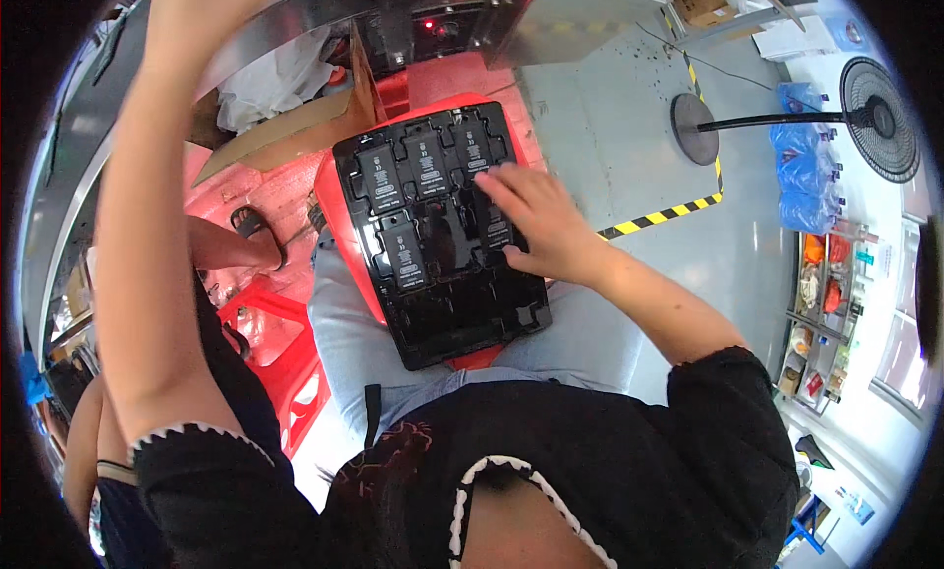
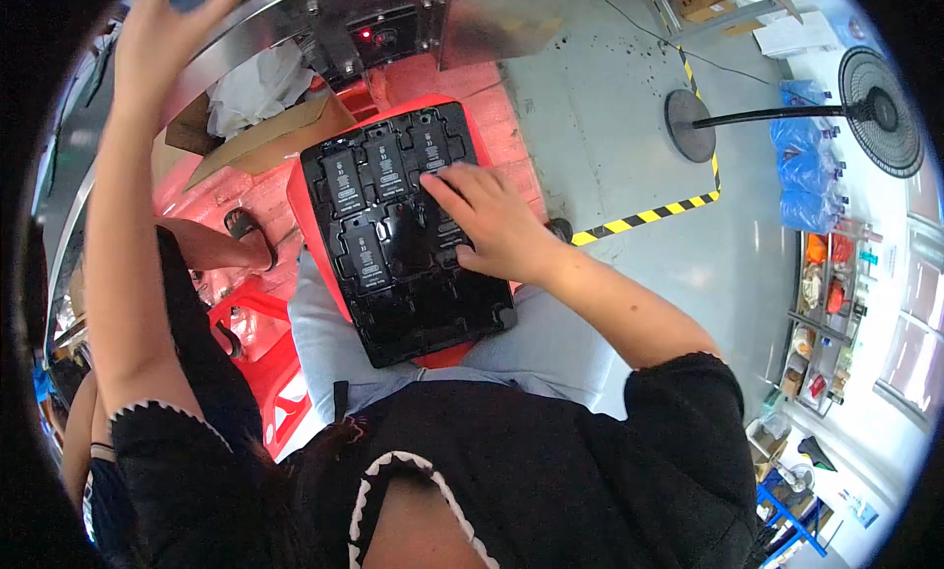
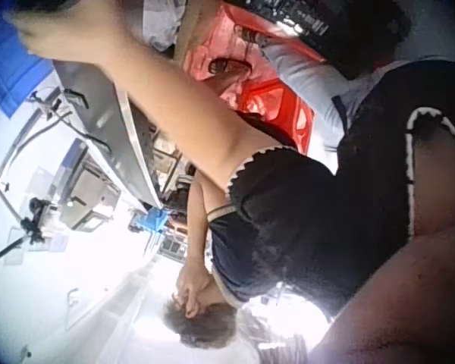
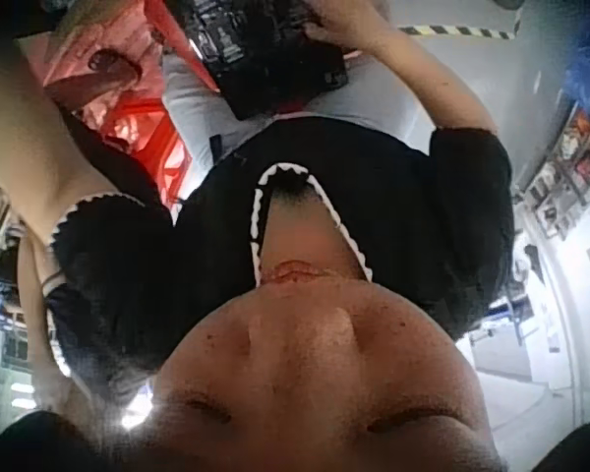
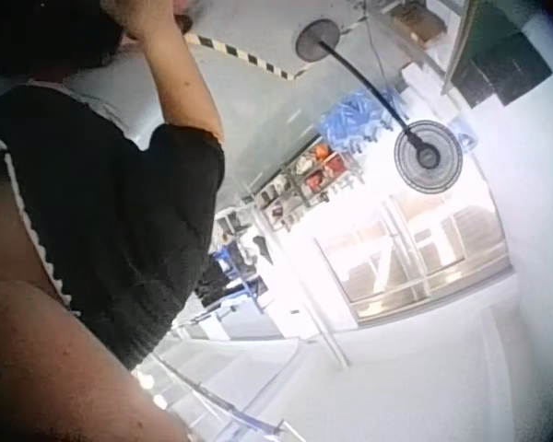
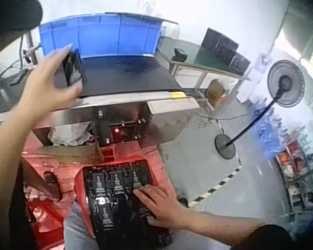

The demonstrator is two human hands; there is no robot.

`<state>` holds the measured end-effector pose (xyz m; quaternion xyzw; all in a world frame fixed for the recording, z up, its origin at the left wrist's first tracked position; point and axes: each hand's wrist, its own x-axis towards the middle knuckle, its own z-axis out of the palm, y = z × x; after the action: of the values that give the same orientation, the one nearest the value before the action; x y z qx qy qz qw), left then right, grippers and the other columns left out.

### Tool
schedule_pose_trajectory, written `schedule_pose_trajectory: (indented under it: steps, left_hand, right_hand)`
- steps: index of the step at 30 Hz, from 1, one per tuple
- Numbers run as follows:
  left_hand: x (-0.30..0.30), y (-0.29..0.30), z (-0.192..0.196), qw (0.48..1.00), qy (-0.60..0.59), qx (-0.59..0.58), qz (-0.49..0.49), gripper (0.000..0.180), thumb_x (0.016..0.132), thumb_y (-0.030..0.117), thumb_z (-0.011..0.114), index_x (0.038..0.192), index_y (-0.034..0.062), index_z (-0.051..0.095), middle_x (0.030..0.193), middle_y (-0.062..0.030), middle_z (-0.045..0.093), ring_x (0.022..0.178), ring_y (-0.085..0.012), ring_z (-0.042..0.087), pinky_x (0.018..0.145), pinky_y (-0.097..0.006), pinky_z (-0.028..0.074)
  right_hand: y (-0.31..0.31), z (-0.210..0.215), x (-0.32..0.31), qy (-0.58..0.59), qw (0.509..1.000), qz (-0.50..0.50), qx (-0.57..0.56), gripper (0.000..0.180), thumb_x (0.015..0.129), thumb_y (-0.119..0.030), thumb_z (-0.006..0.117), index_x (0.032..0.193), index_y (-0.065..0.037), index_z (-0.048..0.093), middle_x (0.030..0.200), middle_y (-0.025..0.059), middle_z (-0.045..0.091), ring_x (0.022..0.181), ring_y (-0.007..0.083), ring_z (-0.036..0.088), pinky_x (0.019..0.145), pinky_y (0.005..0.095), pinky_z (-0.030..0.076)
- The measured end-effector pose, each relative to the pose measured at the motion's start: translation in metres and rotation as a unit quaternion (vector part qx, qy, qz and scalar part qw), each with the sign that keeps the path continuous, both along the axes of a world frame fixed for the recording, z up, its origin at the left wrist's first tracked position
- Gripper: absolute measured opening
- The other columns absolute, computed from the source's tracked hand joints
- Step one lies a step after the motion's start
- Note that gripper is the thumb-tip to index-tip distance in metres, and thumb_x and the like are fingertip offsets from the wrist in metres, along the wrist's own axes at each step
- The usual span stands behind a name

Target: The person sits on a red stool and repeatedly picks up small black battery packs from a blue bin on a conveyor belt. They place the batteries into a black plastic tray held on their lap, arranging them in rows. The person continues this process, filling the tray with batteries from the conveyor belt.

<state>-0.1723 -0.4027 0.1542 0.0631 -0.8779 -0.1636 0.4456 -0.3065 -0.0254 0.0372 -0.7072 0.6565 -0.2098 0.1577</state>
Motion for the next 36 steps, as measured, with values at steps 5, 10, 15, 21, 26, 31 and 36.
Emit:
schedule_pose_trajectory:
  steps: [5,10,15,21,26,31,36]
  left_hand:
    - [0.025,0.180,-0.038,0.978,-0.201,-0.049,-0.027,0.080,0.070,0.022,0.078,0.140,0.0048,0.044,0.140,-0.0162,0.047,0.129,-0.0337,0.045,0.111,-0.048,0.031]
    - [0.072,0.260,-0.136,0.896,-0.427,0.112,-0.049,0.086,0.072,0.027,0.078,0.144,0.0033,0.037,0.147,-0.0156,0.040,0.138,-0.0306,0.035,0.114,-0.056,0.020]
    - [0.083,0.278,-0.188,0.917,-0.383,0.105,-0.035,0.067,0.082,0.024,0.069,0.140,0.0029,0.043,0.149,-0.0115,0.039,0.142,-0.0297,0.030,0.115,-0.059,0.014]
    - [0.070,0.285,-0.189,0.913,-0.385,0.135,-0.011,0.055,0.085,0.023,0.065,0.134,0.0029,0.050,0.150,-0.0119,0.036,0.143,-0.0322,0.025,0.115,-0.062,0.011]
    - [0.073,0.293,-0.200,0.925,-0.355,0.134,0.001,0.052,0.085,0.023,0.062,0.132,0.0032,0.051,0.152,-0.0149,0.033,0.144,-0.0329,0.024,0.114,-0.062,0.013]
    - [0.068,0.280,-0.179,0.911,-0.369,0.181,-0.027,0.063,0.079,0.027,0.072,0.135,0.0091,0.049,0.141,-0.0134,0.042,0.138,-0.0313,0.033,0.113,-0.061,0.017]
    - [0.071,0.267,-0.185,0.912,-0.356,0.203,-0.040,0.066,0.077,0.029,0.074,0.135,0.0099,0.048,0.136,-0.0092,0.043,0.137,-0.0289,0.032,0.115,-0.060,0.016]
  right_hand:
    - [0.030,-0.038,-0.008,0.045,0.990,-0.040,0.126,0.081,0.070,-0.011,0.074,0.143,-0.015,0.040,0.141,0.0068,0.047,0.136,0.0314,0.037,0.107,0.0511,0.033]
    - [0.018,-0.049,-0.013,0.035,0.994,-0.038,0.092,0.058,0.080,-0.008,0.065,0.136,-0.014,0.050,0.132,0.0045,0.056,0.134,0.0328,0.041,0.102,0.0555,0.036]
    - [0.003,-0.020,-0.012,-0.026,0.990,-0.095,-0.104,0.046,0.081,-0.002,0.064,0.126,-0.008,0.058,0.129,0.0114,0.058,0.125,0.0306,0.050,0.104,0.0453,0.039]
    - [-0.085,0.101,-0.023,0.009,0.902,-0.051,-0.430,0.027,0.080,-0.002,0.065,0.106,-0.006,0.067,0.104,0.0109,0.064,0.099,0.0301,0.059,0.087,0.0388,0.046]
    - [-0.192,0.153,-0.047,0.083,0.891,0.026,-0.446,0.052,0.076,-0.011,0.067,0.125,0.000,0.054,0.125,0.0211,0.051,0.117,0.0375,0.049,0.102,0.0418,0.040]
    - [-0.318,0.149,-0.077,0.096,0.945,-0.013,-0.313,0.066,0.073,-0.017,0.066,0.134,0.000,0.048,0.141,0.0291,0.041,0.132,0.0418,0.038,0.112,0.0435,0.031]
    - [-0.373,0.193,-0.071,0.118,0.991,0.002,0.061,0.077,0.069,-0.026,0.072,0.137,0.000,0.047,0.135,0.0269,0.050,0.123,0.0365,0.050,0.104,0.0402,0.041]
